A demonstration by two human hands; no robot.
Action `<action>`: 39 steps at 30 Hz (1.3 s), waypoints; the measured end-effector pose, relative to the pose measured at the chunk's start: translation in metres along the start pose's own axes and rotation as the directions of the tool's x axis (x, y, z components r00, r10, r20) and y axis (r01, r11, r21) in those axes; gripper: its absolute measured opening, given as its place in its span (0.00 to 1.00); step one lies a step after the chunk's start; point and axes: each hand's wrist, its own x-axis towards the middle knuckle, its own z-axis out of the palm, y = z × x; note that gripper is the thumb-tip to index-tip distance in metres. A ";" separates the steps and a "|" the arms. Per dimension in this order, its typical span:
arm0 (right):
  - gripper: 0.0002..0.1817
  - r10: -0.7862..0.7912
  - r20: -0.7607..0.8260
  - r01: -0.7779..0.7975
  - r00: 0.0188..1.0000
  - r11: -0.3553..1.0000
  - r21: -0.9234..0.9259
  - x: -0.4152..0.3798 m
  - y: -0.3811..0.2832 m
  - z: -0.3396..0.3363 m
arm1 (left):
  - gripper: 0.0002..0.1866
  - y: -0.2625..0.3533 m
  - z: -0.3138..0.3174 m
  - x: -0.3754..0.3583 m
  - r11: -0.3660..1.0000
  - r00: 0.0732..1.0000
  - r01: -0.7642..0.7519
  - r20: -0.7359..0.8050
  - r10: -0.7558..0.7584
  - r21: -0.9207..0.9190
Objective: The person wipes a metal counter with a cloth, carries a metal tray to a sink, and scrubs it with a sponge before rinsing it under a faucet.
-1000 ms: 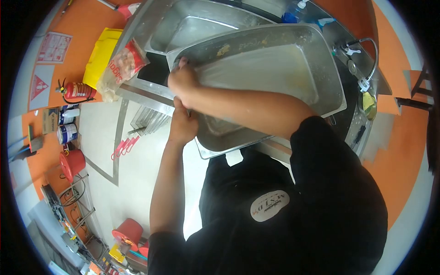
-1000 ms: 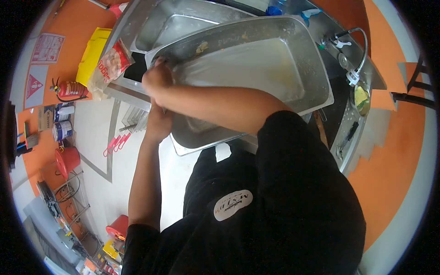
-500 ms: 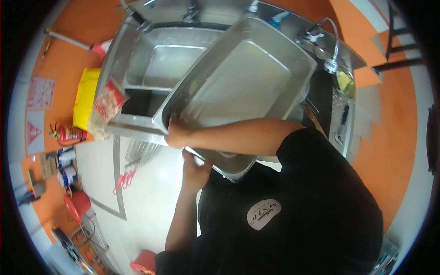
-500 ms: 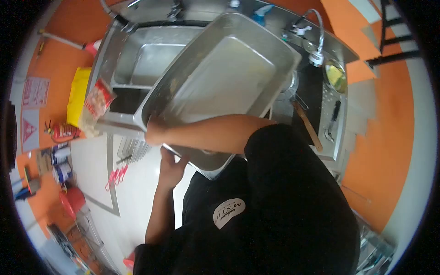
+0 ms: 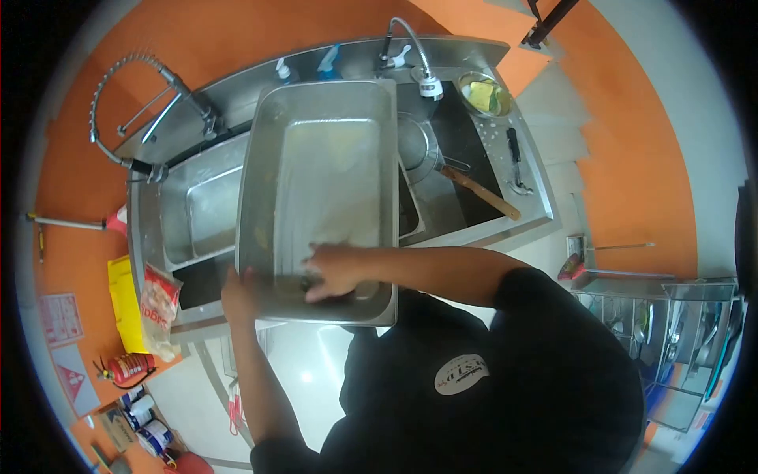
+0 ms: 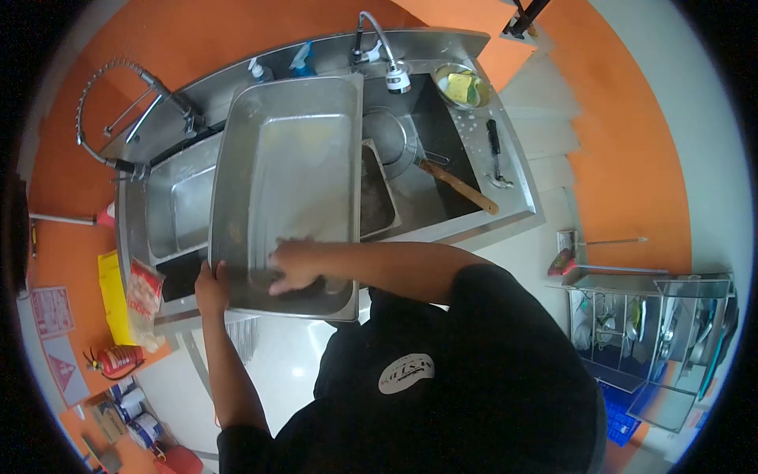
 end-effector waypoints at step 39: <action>0.17 0.176 -0.737 0.343 0.653 0.799 0.495 -0.118 0.119 -0.229 | 0.22 0.022 0.025 -0.016 0.997 0.989 0.055 -0.132 -0.061 -0.049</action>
